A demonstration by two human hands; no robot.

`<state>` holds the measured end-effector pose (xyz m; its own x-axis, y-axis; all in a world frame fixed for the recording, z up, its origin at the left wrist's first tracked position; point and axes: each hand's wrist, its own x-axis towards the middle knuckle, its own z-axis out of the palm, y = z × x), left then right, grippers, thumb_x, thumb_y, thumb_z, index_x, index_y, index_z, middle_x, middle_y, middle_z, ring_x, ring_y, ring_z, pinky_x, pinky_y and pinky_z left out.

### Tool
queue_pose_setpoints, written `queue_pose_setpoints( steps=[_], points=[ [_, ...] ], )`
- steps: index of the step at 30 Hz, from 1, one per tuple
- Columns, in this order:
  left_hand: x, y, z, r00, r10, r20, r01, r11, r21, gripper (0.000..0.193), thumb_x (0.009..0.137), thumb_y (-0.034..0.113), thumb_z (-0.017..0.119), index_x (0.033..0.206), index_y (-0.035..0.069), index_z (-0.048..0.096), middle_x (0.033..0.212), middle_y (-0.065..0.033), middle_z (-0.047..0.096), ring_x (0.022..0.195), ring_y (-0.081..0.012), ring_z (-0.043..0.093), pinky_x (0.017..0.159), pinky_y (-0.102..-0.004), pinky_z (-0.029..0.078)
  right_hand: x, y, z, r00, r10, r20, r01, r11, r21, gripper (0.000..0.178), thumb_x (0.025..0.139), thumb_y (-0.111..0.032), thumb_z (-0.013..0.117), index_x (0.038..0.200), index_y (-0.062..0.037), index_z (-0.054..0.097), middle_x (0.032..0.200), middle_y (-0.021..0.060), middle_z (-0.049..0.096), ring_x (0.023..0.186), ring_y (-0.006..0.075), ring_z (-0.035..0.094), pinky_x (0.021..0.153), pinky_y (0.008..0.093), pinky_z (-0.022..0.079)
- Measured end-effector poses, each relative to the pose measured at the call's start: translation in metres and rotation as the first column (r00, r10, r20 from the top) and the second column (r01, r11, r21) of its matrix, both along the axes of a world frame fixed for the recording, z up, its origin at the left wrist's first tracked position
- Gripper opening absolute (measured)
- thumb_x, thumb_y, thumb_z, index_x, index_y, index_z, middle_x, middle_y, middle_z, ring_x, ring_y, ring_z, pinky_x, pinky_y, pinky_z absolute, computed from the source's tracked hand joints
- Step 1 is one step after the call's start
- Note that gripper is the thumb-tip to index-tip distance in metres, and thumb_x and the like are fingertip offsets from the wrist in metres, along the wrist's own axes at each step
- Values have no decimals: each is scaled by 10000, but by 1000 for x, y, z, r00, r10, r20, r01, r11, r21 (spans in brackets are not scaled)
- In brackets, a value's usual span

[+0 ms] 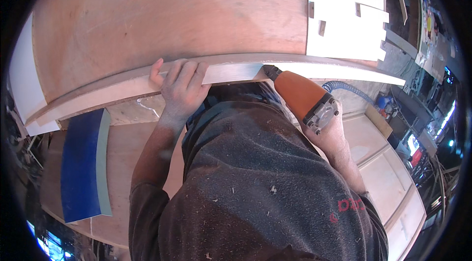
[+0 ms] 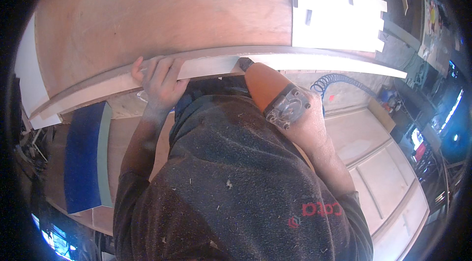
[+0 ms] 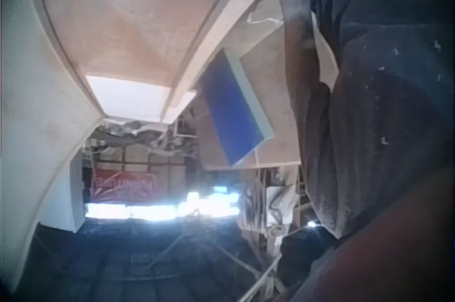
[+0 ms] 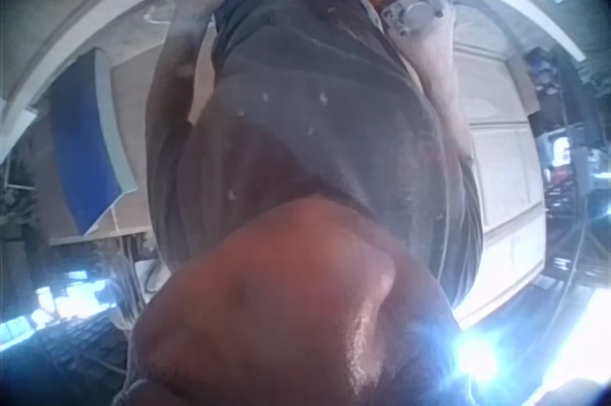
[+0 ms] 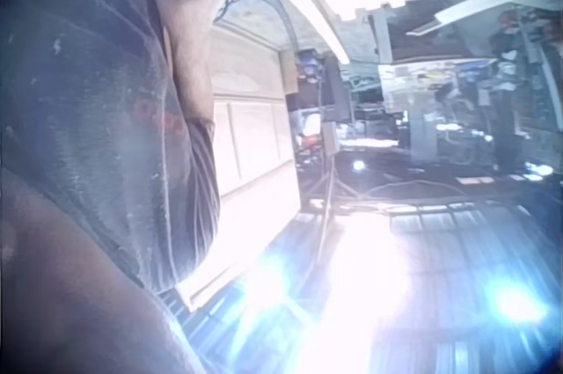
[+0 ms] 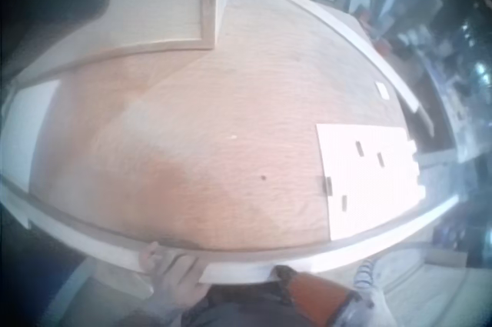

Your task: The person aligns a thin wooden strip along the edge of a large curved wooden panel and secures it using a pneumatic nail gun. The person then walks across the workshop floor to retrieve another strip and returns to continue fastening it to the panel.

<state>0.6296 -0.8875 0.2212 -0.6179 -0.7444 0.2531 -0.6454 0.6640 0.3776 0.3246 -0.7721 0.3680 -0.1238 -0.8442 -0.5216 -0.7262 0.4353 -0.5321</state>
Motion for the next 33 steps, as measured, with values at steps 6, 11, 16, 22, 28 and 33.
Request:
queue_pose_setpoints(
  steps=[6,11,16,22,28,33],
  points=[
    [0,1,-4,999,8,-38,-8,1000,0,386,737,214,833,1104,126,751,1037,16,647,1039,-164,639,1178,-606,229,1,-3,-1,996,65,-61,-65,998,15,413,795,-186,869,1147,-10,743,985,180,774,944,331,788,842,400,624],
    [0,1,-4,999,8,-43,-7,1000,14,381,736,211,838,1098,129,750,1035,16,648,1040,-160,642,1180,-603,227,1,-5,1,986,129,-108,-123,991,60,451,784,-207,891,1166,-25,736,1009,174,776,971,325,786,872,412,627],
    [-1,1,-6,998,6,-67,-6,1000,-1,327,774,213,788,1081,106,757,1013,-12,673,1017,-182,663,1191,-591,224,3,-8,6,989,83,-119,-72,993,92,475,774,-234,903,1175,-39,738,1023,173,778,993,336,783,901,433,623],
    [-1,0,-5,997,6,-77,-6,1000,-1,312,790,215,781,1085,117,751,1008,-1,664,1022,-178,660,1183,-582,238,4,-5,5,979,115,-165,-101,991,93,493,769,-258,914,1182,-50,741,1032,173,778,997,343,779,891,442,619],
    [-2,0,-4,997,23,-76,-22,1000,17,306,778,228,783,1063,124,739,1005,13,660,1026,-176,660,1172,-563,253,5,-7,2,993,86,-87,-81,995,64,464,778,-237,895,1164,-32,740,1019,189,779,950,343,785,851,428,619],
    [-5,0,-6,995,37,-95,-37,999,5,357,723,208,841,1054,126,738,993,32,622,1041,-143,637,1170,-581,242,16,-22,5,992,119,-51,-117,992,39,483,778,-225,888,1190,-23,738,1020,191,779,944,341,789,844,430,623]
  ],
)
